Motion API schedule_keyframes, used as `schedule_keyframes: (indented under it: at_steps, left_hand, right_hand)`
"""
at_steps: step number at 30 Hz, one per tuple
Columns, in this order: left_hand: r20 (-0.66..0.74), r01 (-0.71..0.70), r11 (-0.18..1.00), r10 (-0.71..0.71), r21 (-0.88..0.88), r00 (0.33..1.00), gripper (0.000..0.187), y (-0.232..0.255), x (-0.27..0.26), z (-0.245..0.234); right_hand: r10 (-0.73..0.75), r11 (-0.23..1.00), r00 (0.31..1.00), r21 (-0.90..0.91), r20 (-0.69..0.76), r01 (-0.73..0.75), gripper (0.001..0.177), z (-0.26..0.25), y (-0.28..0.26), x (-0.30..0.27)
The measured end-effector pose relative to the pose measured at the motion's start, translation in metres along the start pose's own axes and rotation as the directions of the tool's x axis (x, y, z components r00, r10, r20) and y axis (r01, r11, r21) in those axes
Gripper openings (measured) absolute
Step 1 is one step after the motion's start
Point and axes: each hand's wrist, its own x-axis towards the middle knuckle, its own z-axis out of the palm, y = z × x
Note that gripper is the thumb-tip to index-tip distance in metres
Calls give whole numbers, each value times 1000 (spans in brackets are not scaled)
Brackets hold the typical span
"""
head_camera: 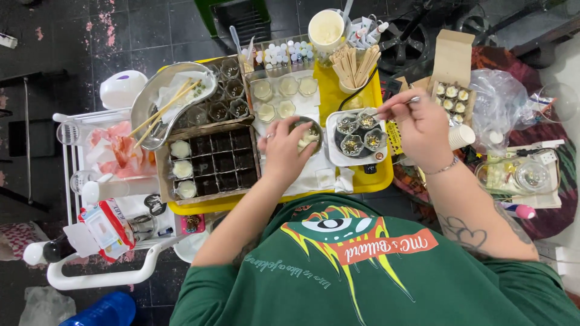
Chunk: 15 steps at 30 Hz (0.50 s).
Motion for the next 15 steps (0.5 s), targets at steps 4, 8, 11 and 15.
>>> schedule_keyframes:
  at_steps: [4,8,11,15]
  left_hand:
    - [79,-86,996,86,0,993,52,14,35,17]
    - [174,-102,995,96,25,980,58,21,59,31]
    - [221,-80,997,72,24,973,58,22,66,34]
    - [263,-69,998,67,-2,963,47,22,67,37]
  right_hand:
    - [-113,971,971,-185,212,153,15,-8,-8,15]
    - [-148,942,908,-223,391,250,17,-14,-12,29]
    - [-122,944,882,-222,456,245,19,-16,-10,33]
    - [-129,951,868,-188,479,245,20,-18,-5,32]
